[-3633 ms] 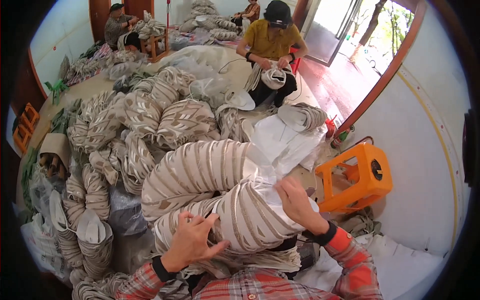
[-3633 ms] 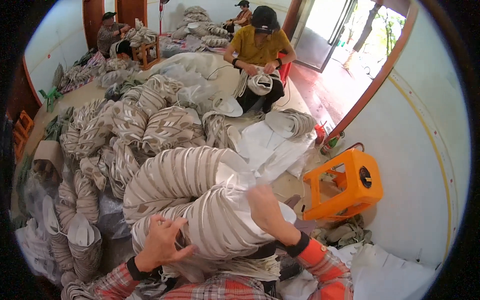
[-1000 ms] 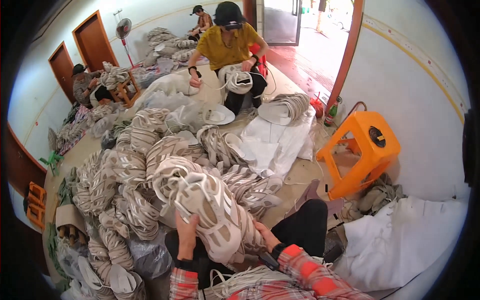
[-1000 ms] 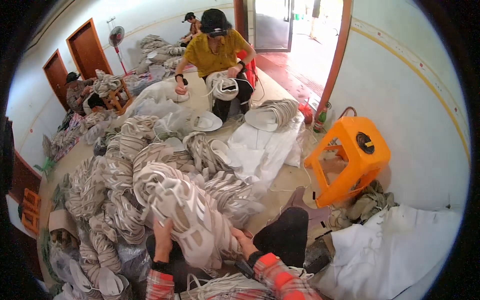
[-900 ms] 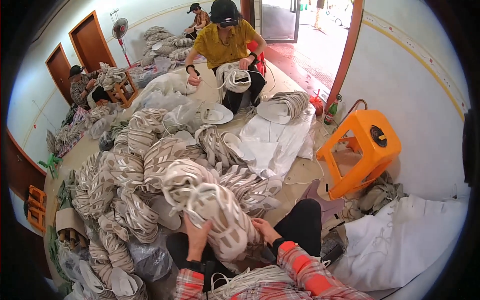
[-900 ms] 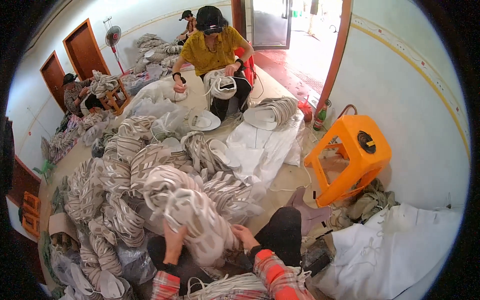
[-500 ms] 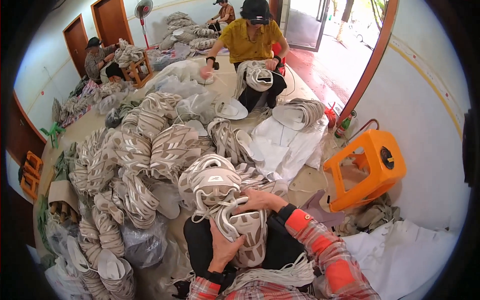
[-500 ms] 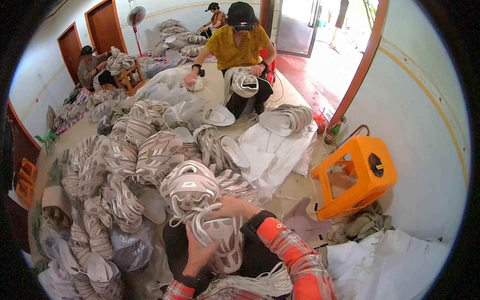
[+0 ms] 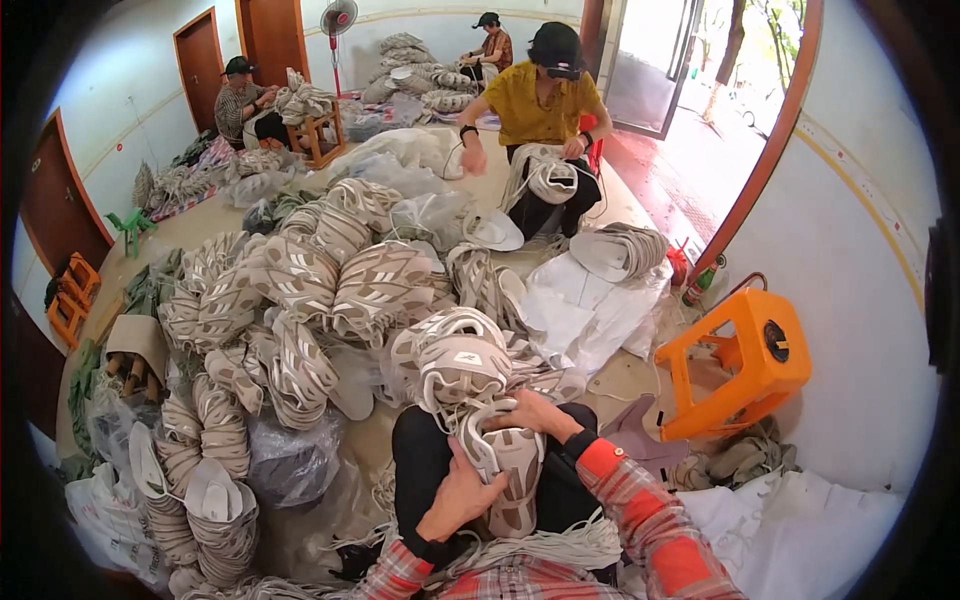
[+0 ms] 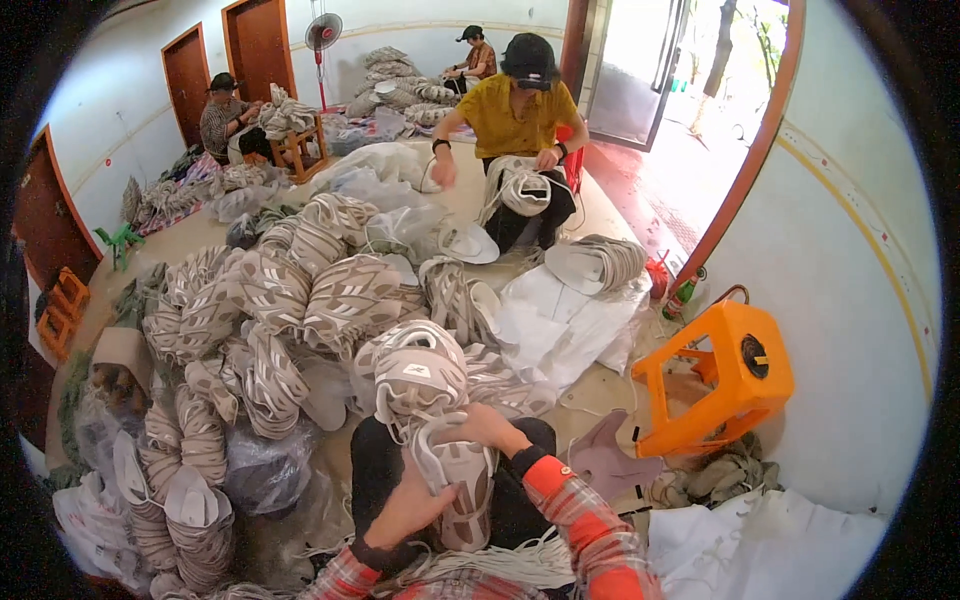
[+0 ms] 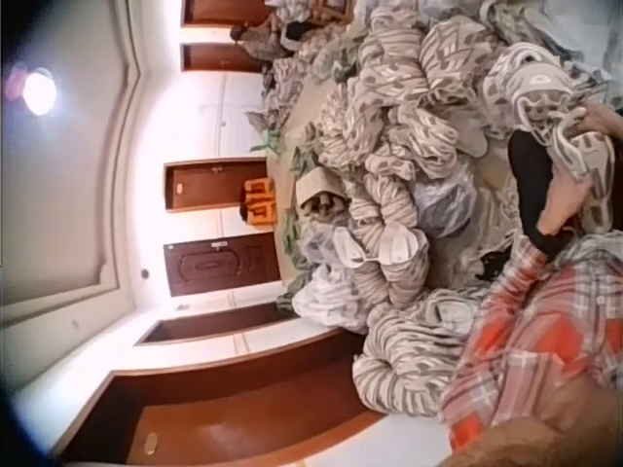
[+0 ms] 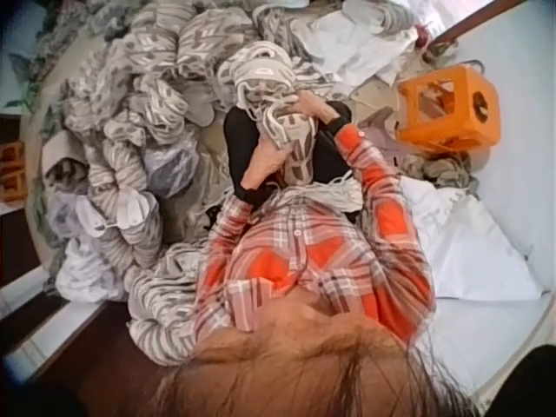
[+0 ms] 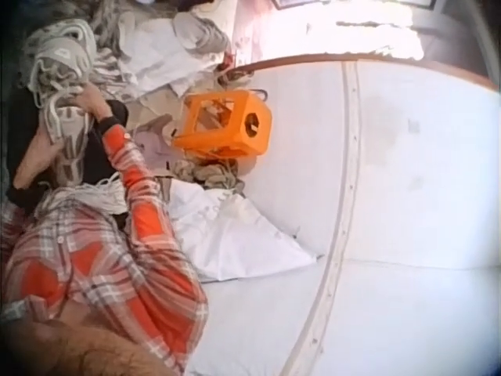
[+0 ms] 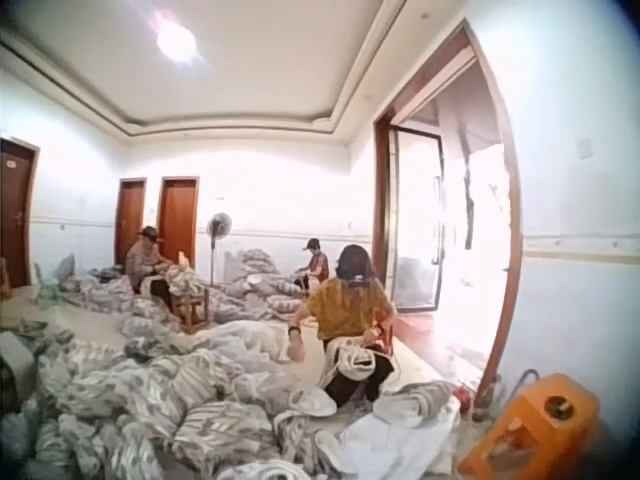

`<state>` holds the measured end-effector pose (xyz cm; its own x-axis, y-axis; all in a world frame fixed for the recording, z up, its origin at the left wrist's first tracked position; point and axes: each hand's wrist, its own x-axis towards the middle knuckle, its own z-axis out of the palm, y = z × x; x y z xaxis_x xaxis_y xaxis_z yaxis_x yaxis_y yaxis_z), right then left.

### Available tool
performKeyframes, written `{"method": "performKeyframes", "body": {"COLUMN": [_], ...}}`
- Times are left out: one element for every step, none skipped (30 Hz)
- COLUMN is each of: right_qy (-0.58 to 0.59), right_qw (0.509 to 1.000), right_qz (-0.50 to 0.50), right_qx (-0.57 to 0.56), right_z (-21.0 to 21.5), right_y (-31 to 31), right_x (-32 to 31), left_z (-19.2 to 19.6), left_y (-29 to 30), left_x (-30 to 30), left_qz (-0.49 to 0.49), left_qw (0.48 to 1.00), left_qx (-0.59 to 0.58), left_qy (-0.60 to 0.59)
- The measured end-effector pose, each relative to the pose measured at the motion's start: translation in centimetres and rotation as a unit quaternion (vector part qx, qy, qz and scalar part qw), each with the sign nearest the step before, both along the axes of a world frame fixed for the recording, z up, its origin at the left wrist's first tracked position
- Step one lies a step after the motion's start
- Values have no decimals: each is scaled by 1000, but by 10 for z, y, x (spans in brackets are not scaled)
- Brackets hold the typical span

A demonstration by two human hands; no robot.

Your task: The person is lacing several pairs of white and tan sneakers from a large pile.

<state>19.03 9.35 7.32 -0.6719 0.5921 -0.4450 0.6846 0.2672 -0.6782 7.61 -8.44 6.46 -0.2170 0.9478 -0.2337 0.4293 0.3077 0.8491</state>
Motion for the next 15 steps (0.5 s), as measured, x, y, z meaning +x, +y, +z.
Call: {"method": "performKeyframes", "body": {"right_qy": [-57,-32,-13,21,53,57,60,60,46,43,40,34,68,101,97], "right_qw": [998,998,998,998,998,998,992,983,991,992,994,995,993,989,990], "right_qz": [-3,-22,-9,11,30,25,33,43,73,58,42,31,51,73,74], "right_qx": [-37,59,69,50,28,32,102,170,105,99,90,92,88,82,78], "right_z": [8,-28,-24,-17,-5,-23,-58,-77,-20,-2,6,-2,-18,-29,-23], "right_y": [4,13,6,6,-1,-3,6,18,-6,-10,-10,-5,4,10,8], "right_x": [-1,16,11,7,1,5,15,21,-11,-8,-6,0,2,6,3], "left_z": [23,44,54,25,23,8,-3,-8,-15,-16,-16,-10,-5,8,24], "left_y": [2,12,6,11,17,30,54,75,65,78,91,108,126,145,160], "left_x": [-1,1,-7,-29,-48,-63,-70,-68,-93,-94,-100,-102,-103,-102,-107], "left_qz": [-1,-73,-120,-45,48,60,67,59,84,82,81,36,-12,-42,-64], "left_qw": [1000,989,957,978,991,966,918,915,908,902,900,932,954,941,925], "left_qx": [5,-75,-168,-92,57,191,329,339,320,323,328,239,147,178,204], "left_qy": [3,101,204,184,108,165,213,211,258,276,275,269,262,286,313]}}
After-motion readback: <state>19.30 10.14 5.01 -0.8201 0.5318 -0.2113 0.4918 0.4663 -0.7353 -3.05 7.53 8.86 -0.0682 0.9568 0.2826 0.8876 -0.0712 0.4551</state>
